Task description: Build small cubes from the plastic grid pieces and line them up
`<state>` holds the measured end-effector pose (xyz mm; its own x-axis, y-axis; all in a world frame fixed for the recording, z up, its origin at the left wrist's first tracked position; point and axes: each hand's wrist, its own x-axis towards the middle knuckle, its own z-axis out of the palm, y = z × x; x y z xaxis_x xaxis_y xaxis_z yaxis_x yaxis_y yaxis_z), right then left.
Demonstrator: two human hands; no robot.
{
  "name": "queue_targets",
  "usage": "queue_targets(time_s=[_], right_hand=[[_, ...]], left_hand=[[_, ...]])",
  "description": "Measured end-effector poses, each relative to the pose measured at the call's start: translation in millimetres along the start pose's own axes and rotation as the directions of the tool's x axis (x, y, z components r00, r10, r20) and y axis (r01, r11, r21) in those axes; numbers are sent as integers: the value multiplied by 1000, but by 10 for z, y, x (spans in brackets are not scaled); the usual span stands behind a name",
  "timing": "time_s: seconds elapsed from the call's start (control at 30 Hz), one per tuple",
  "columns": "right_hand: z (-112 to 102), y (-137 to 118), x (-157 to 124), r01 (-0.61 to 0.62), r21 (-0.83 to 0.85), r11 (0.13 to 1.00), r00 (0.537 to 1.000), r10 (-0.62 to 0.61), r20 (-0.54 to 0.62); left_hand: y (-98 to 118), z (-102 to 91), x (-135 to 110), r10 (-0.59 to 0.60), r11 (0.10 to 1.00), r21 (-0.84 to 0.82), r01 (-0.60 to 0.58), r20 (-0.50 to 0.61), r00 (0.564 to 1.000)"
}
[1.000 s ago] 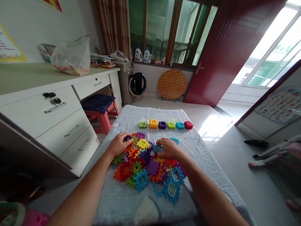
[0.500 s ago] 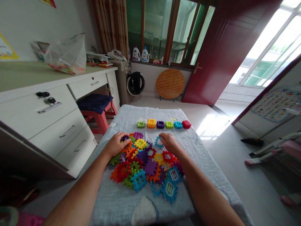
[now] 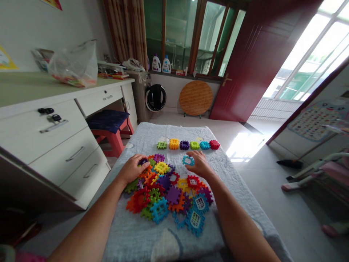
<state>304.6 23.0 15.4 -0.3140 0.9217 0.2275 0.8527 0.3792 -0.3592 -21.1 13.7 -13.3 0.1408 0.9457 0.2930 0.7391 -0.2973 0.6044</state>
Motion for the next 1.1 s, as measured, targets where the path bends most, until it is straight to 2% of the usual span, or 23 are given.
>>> queue_targets(time_s=[0.07,0.13,0.27,0.33,0.53,1.1], right_hand=[[-99,175,2,-54,40,998,993,57,-100],[-185,357,-19,-85,58,995,986,92,-137],[-256,536,-96,-76,52,996,997,75,20],[-250,513,-116,-76,40,996,994,73,76],[-154,363,-93,-106,-78,991,982,116,147],[-93,352,-62,-156,-204,966,968,191,164]], left_hand=[[-14,6,1,5,1000,7,-5,3,1000],[-24,11,0,9,1000,9,-9,2,1000],[-24,12,0,2,1000,9,-2,-5,1000],[-16,8,1,-2,1000,14,2,0,1000],[-1,-6,-1,1,1000,11,-1,-9,1000],[-31,6,8,9,1000,16,-9,3,1000]])
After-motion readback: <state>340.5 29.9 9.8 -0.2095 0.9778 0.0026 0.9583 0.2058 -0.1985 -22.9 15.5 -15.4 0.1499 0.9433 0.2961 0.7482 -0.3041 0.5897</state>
